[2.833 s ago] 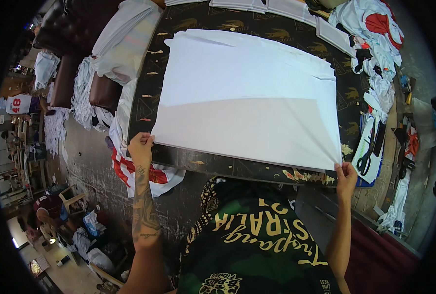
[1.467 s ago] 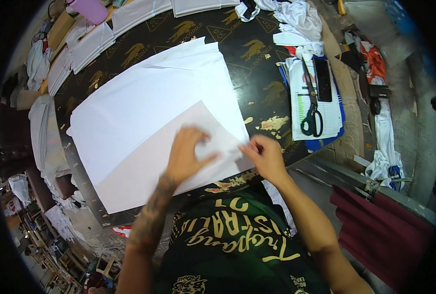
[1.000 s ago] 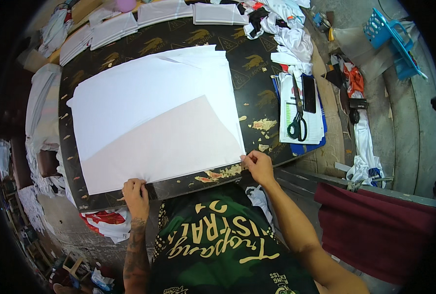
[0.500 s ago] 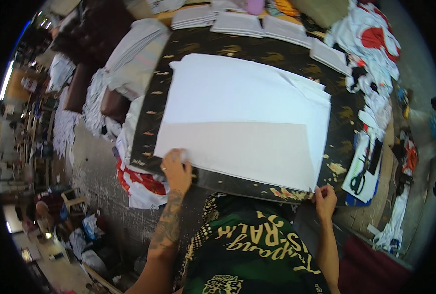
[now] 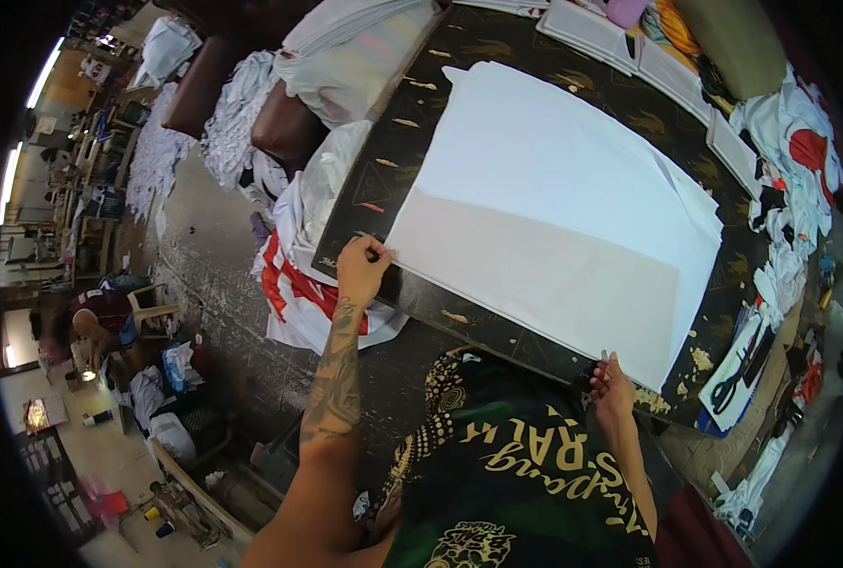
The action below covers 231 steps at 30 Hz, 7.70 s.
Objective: The person repeatedly folds a red-and-white jersey on a table, uses shears to cut along the fold, and then unfolds the jersey to reveal the cut shape. This cycle is performed multiple times on the same garment.
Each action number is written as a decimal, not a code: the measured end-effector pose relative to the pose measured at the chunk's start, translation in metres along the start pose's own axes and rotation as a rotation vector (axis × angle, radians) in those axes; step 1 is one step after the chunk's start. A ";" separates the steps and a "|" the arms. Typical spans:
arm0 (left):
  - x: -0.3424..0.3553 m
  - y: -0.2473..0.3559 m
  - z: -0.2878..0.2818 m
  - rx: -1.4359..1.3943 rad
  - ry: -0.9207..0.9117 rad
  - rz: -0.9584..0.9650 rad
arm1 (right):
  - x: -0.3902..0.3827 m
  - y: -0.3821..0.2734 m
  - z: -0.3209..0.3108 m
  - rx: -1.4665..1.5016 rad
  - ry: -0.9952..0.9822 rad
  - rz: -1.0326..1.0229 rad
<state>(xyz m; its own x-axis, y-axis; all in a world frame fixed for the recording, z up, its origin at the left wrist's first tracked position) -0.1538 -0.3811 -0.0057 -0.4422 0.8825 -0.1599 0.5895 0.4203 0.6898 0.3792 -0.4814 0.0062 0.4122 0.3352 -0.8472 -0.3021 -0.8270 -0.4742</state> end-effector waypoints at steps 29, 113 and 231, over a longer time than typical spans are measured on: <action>-0.029 0.036 -0.019 -0.262 0.234 -0.070 | 0.003 -0.008 -0.014 -0.097 0.000 -0.159; -0.258 0.301 0.292 0.039 -0.942 1.155 | -0.019 0.099 -0.190 -0.284 -0.273 -0.208; -0.186 0.309 0.335 -0.119 -0.174 0.741 | 0.050 -0.286 0.192 -1.923 -0.959 -0.722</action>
<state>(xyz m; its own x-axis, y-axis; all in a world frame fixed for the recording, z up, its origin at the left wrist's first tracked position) 0.3370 -0.3448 0.0003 0.1586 0.9492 0.2717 0.6089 -0.3107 0.7299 0.3214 -0.1415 0.0535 -0.5419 0.2426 -0.8046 0.8178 0.3728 -0.4384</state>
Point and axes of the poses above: each hand's wrist, its own x-axis towards the middle knuckle, its own z-axis out of the palm, y = z × x, the point moved 3 cm from there along x, towards the middle knuckle, and after that the axes turned 2 degrees about y, right-handed, at the moved point
